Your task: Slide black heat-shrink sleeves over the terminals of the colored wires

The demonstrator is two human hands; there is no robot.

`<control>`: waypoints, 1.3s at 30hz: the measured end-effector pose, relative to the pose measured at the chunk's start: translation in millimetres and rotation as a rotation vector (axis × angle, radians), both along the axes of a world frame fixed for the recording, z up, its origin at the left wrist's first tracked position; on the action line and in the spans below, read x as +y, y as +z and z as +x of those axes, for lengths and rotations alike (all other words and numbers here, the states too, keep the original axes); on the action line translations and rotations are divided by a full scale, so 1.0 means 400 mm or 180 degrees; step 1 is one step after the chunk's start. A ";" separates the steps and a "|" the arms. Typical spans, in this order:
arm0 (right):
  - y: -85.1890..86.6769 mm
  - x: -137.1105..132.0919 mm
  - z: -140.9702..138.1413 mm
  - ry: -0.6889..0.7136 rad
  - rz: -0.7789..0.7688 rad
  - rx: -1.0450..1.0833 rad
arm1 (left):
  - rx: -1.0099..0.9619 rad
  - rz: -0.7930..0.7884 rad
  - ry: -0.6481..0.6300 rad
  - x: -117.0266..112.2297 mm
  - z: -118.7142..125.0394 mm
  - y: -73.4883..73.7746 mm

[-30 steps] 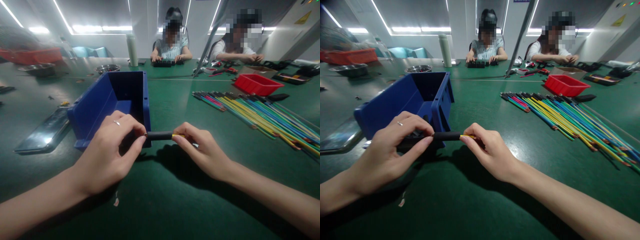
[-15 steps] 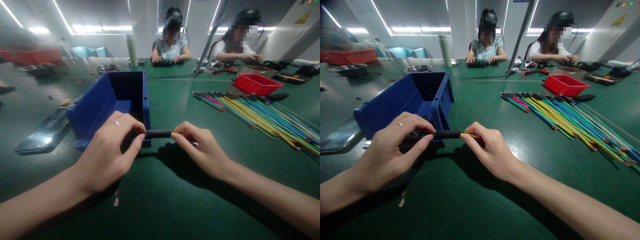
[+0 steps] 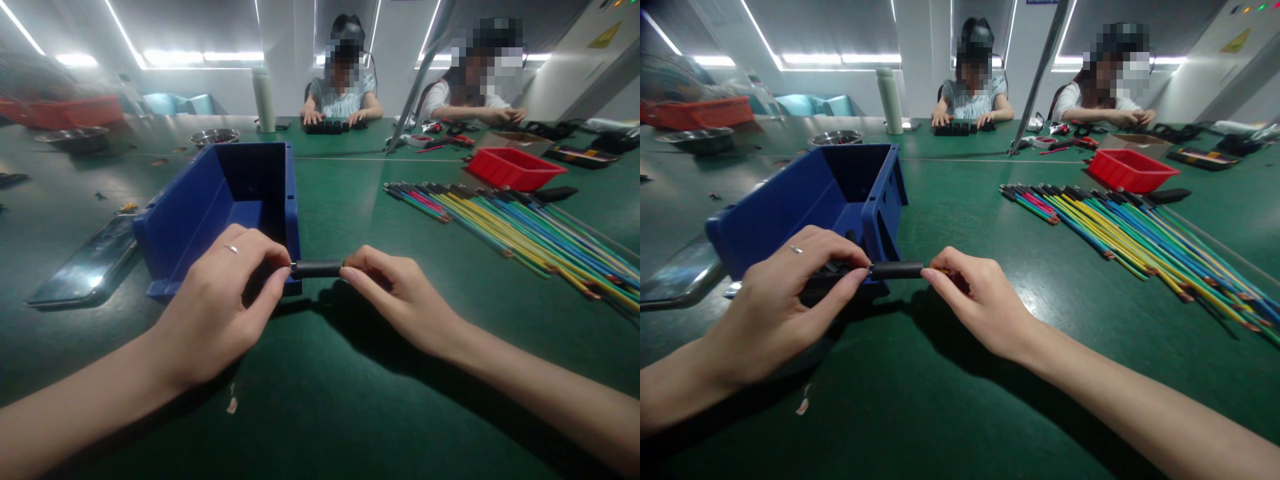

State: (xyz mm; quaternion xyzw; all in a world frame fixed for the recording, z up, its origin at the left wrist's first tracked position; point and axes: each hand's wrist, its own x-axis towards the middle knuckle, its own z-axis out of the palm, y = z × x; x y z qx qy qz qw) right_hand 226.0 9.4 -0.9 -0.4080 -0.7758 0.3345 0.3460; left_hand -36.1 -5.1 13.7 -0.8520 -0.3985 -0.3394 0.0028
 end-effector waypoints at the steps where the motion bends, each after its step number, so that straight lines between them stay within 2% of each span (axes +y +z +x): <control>1: 0.000 0.000 0.000 0.0020 0.0019 0.0017 | 0.0015 0.0006 -0.0021 0.000 0.001 -0.001; 9: -0.004 0.001 0.000 0.0153 0.0112 0.0021 | 0.0097 0.0011 -0.0080 0.001 0.003 0.010; 24: -0.001 -0.002 0.000 0.0149 0.0077 0.0140 | 0.0190 0.0115 -0.0230 0.000 0.000 0.002; 33: -0.001 0.003 0.002 0.0375 -0.0509 0.0537 | -0.0232 -0.0754 -0.0031 0.002 -0.004 0.027; 39: -0.005 0.001 -0.001 0.0447 -0.0474 0.0587 | -0.0236 -0.0905 -0.0019 -0.004 -0.004 0.026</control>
